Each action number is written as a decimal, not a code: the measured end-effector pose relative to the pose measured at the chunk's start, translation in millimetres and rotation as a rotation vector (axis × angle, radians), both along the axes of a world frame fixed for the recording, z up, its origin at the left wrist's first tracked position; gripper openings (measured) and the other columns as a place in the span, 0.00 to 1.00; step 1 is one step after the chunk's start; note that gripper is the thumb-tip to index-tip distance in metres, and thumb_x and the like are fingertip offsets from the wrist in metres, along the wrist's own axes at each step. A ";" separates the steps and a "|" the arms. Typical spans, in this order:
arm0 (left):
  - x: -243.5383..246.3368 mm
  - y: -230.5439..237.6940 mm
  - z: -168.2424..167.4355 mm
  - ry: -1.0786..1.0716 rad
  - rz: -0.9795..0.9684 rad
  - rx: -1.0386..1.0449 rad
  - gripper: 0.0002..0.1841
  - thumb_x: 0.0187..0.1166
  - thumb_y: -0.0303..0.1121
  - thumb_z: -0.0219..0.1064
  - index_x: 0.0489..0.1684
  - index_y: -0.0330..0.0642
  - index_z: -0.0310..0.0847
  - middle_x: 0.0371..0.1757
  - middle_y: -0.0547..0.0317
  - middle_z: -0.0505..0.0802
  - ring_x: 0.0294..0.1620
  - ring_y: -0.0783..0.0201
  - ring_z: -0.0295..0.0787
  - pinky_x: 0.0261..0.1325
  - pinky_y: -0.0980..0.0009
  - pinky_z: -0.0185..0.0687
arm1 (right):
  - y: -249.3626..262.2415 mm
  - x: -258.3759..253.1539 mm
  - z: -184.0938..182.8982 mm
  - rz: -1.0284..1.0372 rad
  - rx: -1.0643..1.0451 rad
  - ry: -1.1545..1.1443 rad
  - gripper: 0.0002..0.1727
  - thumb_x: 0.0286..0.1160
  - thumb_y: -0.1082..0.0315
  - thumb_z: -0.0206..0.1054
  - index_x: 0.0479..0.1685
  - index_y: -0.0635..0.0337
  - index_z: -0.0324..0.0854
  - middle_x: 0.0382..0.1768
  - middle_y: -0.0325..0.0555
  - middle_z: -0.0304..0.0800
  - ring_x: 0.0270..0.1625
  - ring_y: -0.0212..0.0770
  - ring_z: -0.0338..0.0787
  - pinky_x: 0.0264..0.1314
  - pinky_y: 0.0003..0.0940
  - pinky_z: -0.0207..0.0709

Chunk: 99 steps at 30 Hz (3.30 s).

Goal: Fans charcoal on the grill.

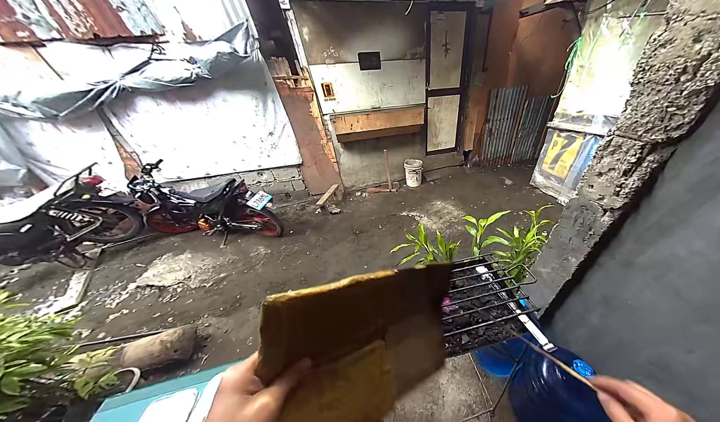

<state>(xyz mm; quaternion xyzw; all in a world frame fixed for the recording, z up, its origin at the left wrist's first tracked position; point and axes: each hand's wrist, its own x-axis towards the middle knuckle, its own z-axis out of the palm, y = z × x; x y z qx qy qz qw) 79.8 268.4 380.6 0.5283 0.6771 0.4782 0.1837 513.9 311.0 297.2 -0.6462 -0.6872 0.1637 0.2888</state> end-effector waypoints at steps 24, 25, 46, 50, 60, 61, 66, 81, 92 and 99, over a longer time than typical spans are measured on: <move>-20.4 -77.2 -22.9 -0.013 0.349 0.141 0.17 0.70 0.17 0.68 0.54 0.17 0.74 0.47 0.60 0.91 0.50 0.81 0.89 0.61 0.75 0.88 | 222.6 -148.4 74.2 0.398 -0.123 -0.795 0.11 0.78 0.75 0.61 0.42 0.62 0.91 0.48 0.57 0.94 0.56 0.61 0.91 0.55 0.61 0.79; -20.0 -79.4 -22.9 -0.019 0.350 0.142 0.17 0.70 0.17 0.68 0.55 0.17 0.73 0.47 0.60 0.91 0.51 0.81 0.89 0.62 0.74 0.88 | 223.8 -147.2 78.4 0.385 -0.133 -0.819 0.10 0.79 0.74 0.62 0.41 0.62 0.91 0.48 0.57 0.94 0.56 0.60 0.91 0.54 0.60 0.79; -14.9 -69.8 -14.5 0.012 0.382 0.056 0.13 0.72 0.21 0.69 0.50 0.20 0.78 0.41 0.61 0.92 0.45 0.86 0.89 0.56 0.79 0.87 | 228.4 -108.9 36.2 0.256 -0.329 -0.633 0.13 0.79 0.71 0.63 0.52 0.52 0.93 0.52 0.57 0.94 0.60 0.62 0.90 0.60 0.65 0.76; -2.7 -56.8 -7.7 0.013 0.340 0.056 0.11 0.71 0.20 0.70 0.47 0.22 0.80 0.39 0.64 0.93 0.43 0.88 0.89 0.53 0.82 0.87 | 223.0 -117.2 36.3 0.251 -0.332 -0.656 0.13 0.80 0.72 0.62 0.52 0.54 0.93 0.52 0.57 0.94 0.60 0.62 0.90 0.60 0.64 0.76; 8.4 -44.5 -5.7 0.034 0.271 0.015 0.10 0.72 0.21 0.69 0.46 0.22 0.82 0.38 0.60 0.94 0.41 0.86 0.89 0.52 0.82 0.86 | 223.5 -146.2 48.9 0.299 -0.332 -0.719 0.13 0.80 0.71 0.61 0.51 0.56 0.92 0.53 0.56 0.93 0.62 0.59 0.89 0.60 0.61 0.76; 10.0 -43.7 -5.3 0.024 0.257 0.016 0.09 0.72 0.20 0.69 0.46 0.23 0.82 0.37 0.61 0.94 0.40 0.87 0.89 0.52 0.82 0.87 | 224.9 -150.8 49.7 0.310 -0.306 -0.728 0.12 0.79 0.72 0.61 0.49 0.57 0.92 0.51 0.56 0.94 0.60 0.60 0.90 0.58 0.61 0.77; 11.1 -42.9 -7.4 -0.011 0.214 0.012 0.10 0.71 0.19 0.70 0.46 0.23 0.81 0.37 0.65 0.94 0.41 0.87 0.89 0.53 0.82 0.87 | 233.1 -165.3 64.2 0.371 -0.188 -0.746 0.09 0.76 0.75 0.64 0.42 0.60 0.92 0.45 0.58 0.94 0.54 0.62 0.91 0.53 0.63 0.78; -2.6 -54.2 -18.7 0.029 0.256 0.025 0.10 0.71 0.19 0.70 0.45 0.21 0.81 0.38 0.59 0.93 0.42 0.86 0.89 0.54 0.81 0.86 | 219.1 -174.6 60.3 0.466 -0.023 -0.793 0.10 0.78 0.77 0.60 0.36 0.69 0.88 0.40 0.61 0.93 0.48 0.63 0.92 0.47 0.60 0.78; -3.2 -49.4 -16.5 0.008 0.264 0.011 0.11 0.71 0.20 0.70 0.47 0.22 0.81 0.38 0.60 0.94 0.41 0.86 0.89 0.52 0.82 0.87 | 196.5 -133.3 15.3 0.406 0.001 -0.673 0.10 0.75 0.79 0.62 0.40 0.69 0.90 0.43 0.61 0.93 0.47 0.64 0.93 0.47 0.61 0.80; -5.3 -49.5 -16.9 0.016 0.254 0.011 0.11 0.71 0.20 0.70 0.47 0.21 0.80 0.38 0.60 0.93 0.42 0.87 0.89 0.53 0.82 0.86 | 171.7 -127.6 15.3 0.373 0.071 -0.628 0.11 0.74 0.81 0.61 0.41 0.68 0.91 0.44 0.63 0.93 0.42 0.64 0.93 0.42 0.60 0.82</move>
